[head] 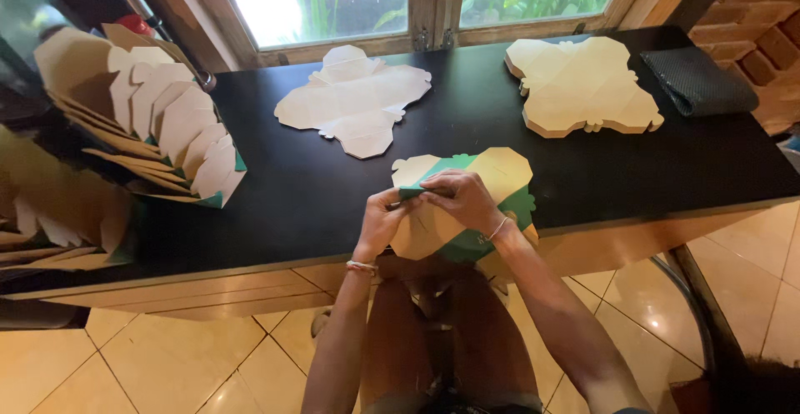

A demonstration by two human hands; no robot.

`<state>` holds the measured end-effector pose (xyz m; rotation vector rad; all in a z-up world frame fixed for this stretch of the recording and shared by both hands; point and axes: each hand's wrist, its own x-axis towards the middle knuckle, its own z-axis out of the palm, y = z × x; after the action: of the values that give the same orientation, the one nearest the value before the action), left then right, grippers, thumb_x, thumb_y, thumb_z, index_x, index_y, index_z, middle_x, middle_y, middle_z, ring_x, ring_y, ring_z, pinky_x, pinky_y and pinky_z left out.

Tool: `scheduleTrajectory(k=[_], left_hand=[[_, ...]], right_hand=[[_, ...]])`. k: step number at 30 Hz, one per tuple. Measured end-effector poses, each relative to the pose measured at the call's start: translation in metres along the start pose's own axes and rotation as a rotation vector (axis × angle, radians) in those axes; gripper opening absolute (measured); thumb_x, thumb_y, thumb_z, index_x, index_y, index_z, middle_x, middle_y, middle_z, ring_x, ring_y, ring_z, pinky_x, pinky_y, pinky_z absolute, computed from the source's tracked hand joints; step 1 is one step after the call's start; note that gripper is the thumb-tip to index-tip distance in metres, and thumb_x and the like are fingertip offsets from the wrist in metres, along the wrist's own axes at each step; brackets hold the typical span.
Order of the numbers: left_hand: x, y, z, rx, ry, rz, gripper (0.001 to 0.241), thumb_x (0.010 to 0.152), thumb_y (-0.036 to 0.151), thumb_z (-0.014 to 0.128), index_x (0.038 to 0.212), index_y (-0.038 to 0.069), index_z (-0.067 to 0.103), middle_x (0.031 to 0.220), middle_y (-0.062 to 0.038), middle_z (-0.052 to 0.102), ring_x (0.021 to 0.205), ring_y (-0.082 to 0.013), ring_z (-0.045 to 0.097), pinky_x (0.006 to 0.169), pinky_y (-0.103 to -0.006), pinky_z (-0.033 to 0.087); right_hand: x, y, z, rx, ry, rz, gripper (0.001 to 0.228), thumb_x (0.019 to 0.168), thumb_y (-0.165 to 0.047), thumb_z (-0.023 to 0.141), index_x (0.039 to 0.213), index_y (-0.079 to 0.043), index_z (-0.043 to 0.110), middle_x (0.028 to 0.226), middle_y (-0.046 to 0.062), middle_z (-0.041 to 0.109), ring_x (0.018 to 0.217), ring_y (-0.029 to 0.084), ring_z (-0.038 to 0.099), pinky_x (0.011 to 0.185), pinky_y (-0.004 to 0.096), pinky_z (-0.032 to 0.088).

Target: The person assembles cardboard food containers by hand, folding the pre-cut flaps and interlocking the tabs to form the box shape, then stacks the finished boxes on a pile.

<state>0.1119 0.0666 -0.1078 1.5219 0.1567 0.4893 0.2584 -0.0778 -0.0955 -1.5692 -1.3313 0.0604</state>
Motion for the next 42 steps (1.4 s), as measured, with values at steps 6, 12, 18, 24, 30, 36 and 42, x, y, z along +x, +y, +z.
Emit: scheduleTrajectory(k=[6, 12, 18, 24, 30, 36, 42], left_hand=[[-0.011, -0.003, 0.014, 0.095, 0.368, 0.052, 0.034, 0.071, 0.017, 0.097, 0.095, 0.006, 0.077, 0.083, -0.008, 0.079, 0.08, -0.0114, 0.072, 0.073, -0.0299, 0.059], [-0.028, 0.056, 0.032, 0.377, 0.414, 0.463, 0.046, 0.077, 0.019, 0.092, 0.116, 0.013, 0.068, 0.112, -0.006, 0.07, 0.106, -0.0241, 0.065, 0.094, -0.0374, 0.049], [-0.033, 0.096, 0.031, 0.287, 0.317, 0.412, 0.015, 0.087, 0.013, 0.083, 0.101, 0.019, 0.084, 0.086, -0.004, 0.081, 0.081, -0.0133, 0.074, 0.082, -0.0298, 0.054], [-0.048, 0.118, 0.014, 0.314, 0.156, 0.225, 0.019, 0.088, 0.023, 0.083, 0.104, 0.013, 0.081, 0.081, -0.013, 0.079, 0.07, -0.024, 0.074, 0.076, -0.0398, 0.057], [-0.066, 0.12, 0.018, 0.213, 0.335, 0.193, 0.03, 0.085, 0.019, 0.087, 0.062, 0.011, 0.069, 0.049, 0.001, 0.059, 0.058, -0.0033, 0.048, 0.053, -0.0212, 0.043], [-0.074, 0.126, 0.023, 0.205, 0.375, 0.189, 0.025, 0.078, 0.016, 0.092, 0.066, 0.007, 0.072, 0.049, -0.001, 0.059, 0.056, -0.0048, 0.048, 0.052, -0.0218, 0.044], [-0.08, 0.134, 0.025, 0.163, 0.316, 0.189, 0.023, 0.076, 0.01, 0.092, 0.066, 0.008, 0.072, 0.049, 0.0, 0.061, 0.053, -0.0048, 0.05, 0.049, -0.0211, 0.044]], right_hand=[[-0.002, -0.028, -0.009, -0.156, -0.004, -0.028, 0.012, 0.09, -0.017, 0.08, 0.098, -0.008, 0.081, 0.094, 0.009, 0.08, 0.091, 0.031, 0.076, 0.085, 0.042, 0.058], [-0.002, -0.074, -0.029, -0.097, -0.026, -0.023, 0.009, 0.094, -0.011, 0.074, 0.099, -0.006, 0.079, 0.091, 0.014, 0.078, 0.087, 0.034, 0.075, 0.08, 0.045, 0.057], [0.002, -0.109, -0.045, 0.003, 0.042, -0.028, 0.009, 0.089, -0.005, 0.077, 0.095, -0.01, 0.08, 0.09, 0.006, 0.078, 0.086, 0.026, 0.077, 0.078, 0.037, 0.059], [0.001, -0.135, -0.05, 0.232, 0.163, 0.2, 0.013, 0.092, -0.004, 0.071, 0.099, -0.01, 0.08, 0.078, 0.007, 0.075, 0.079, 0.009, 0.062, 0.068, 0.035, 0.057], [0.001, -0.158, -0.044, 0.297, 0.373, 0.149, 0.024, 0.089, -0.004, 0.08, 0.113, -0.008, 0.08, 0.083, 0.009, 0.075, 0.077, 0.005, 0.064, 0.064, 0.025, 0.058], [-0.002, -0.159, -0.047, 0.156, 0.293, -0.028, 0.037, 0.085, -0.009, 0.084, 0.121, -0.01, 0.078, 0.079, 0.01, 0.07, 0.069, 0.01, 0.058, 0.056, 0.025, 0.048], [-0.005, -0.176, -0.054, 0.113, 0.292, -0.019, 0.034, 0.082, -0.01, 0.087, 0.115, -0.006, 0.079, 0.081, 0.01, 0.07, 0.073, 0.015, 0.067, 0.061, 0.027, 0.057]])
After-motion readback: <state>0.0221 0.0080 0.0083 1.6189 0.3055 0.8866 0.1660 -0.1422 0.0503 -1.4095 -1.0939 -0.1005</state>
